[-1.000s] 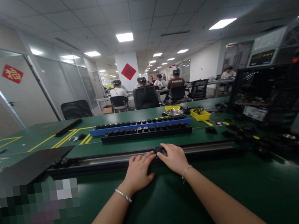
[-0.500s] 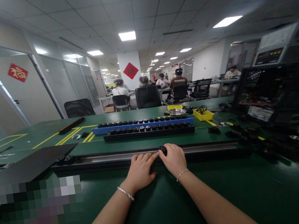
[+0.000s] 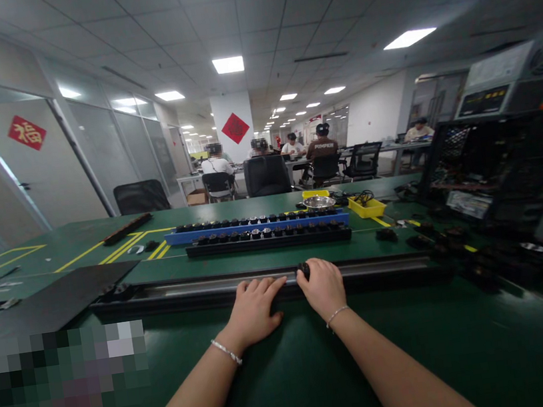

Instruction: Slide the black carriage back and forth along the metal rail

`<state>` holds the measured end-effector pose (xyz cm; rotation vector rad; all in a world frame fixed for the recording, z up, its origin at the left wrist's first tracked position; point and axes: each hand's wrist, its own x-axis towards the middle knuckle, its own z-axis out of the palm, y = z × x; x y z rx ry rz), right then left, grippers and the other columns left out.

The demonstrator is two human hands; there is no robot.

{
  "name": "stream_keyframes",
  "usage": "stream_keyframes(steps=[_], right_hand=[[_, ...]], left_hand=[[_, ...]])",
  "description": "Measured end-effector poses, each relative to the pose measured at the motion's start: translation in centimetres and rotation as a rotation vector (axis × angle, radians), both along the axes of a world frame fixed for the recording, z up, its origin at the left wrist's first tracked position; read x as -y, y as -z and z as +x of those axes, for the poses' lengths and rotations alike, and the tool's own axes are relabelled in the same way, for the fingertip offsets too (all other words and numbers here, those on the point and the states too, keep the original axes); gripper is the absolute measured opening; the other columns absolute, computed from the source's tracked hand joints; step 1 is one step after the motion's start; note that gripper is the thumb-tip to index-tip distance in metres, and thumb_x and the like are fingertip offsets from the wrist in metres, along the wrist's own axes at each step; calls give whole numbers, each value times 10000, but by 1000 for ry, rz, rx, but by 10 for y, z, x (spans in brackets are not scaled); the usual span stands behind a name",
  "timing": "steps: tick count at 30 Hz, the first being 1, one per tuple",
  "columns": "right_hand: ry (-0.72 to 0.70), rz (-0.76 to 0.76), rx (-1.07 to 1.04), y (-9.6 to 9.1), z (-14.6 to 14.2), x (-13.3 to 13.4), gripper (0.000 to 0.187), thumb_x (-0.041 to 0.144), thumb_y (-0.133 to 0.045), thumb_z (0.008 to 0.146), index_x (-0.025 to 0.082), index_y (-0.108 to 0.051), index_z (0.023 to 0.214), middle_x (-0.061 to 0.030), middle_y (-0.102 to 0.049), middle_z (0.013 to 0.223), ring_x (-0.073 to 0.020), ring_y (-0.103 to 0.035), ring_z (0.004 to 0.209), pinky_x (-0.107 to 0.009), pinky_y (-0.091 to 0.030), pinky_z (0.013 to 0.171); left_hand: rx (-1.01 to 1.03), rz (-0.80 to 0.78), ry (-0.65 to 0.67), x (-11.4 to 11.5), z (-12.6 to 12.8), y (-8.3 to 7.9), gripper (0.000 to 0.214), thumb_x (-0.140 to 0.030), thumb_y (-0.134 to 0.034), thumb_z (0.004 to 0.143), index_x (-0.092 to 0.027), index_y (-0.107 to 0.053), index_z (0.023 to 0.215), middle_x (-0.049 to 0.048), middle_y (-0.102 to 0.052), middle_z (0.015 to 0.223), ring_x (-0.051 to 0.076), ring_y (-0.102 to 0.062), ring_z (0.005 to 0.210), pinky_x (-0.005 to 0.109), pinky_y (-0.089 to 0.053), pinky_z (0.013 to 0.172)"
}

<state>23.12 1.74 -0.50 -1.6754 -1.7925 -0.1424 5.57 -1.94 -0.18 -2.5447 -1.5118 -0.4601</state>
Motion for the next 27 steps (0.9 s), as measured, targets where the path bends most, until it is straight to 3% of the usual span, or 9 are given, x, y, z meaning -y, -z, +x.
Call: stream_keyframes(steps=[27], right_hand=[[51, -89, 13, -8, 23, 4, 266, 312, -409, 830, 151, -603, 915, -103, -629, 997, -217, -522, 981, -315, -348, 840]], left_hand=[[6, -16, 1, 0, 0, 0, 699, -343, -604, 718, -337, -308, 1352, 30, -484, 1298, 255, -445, 1110, 441, -273, 953]])
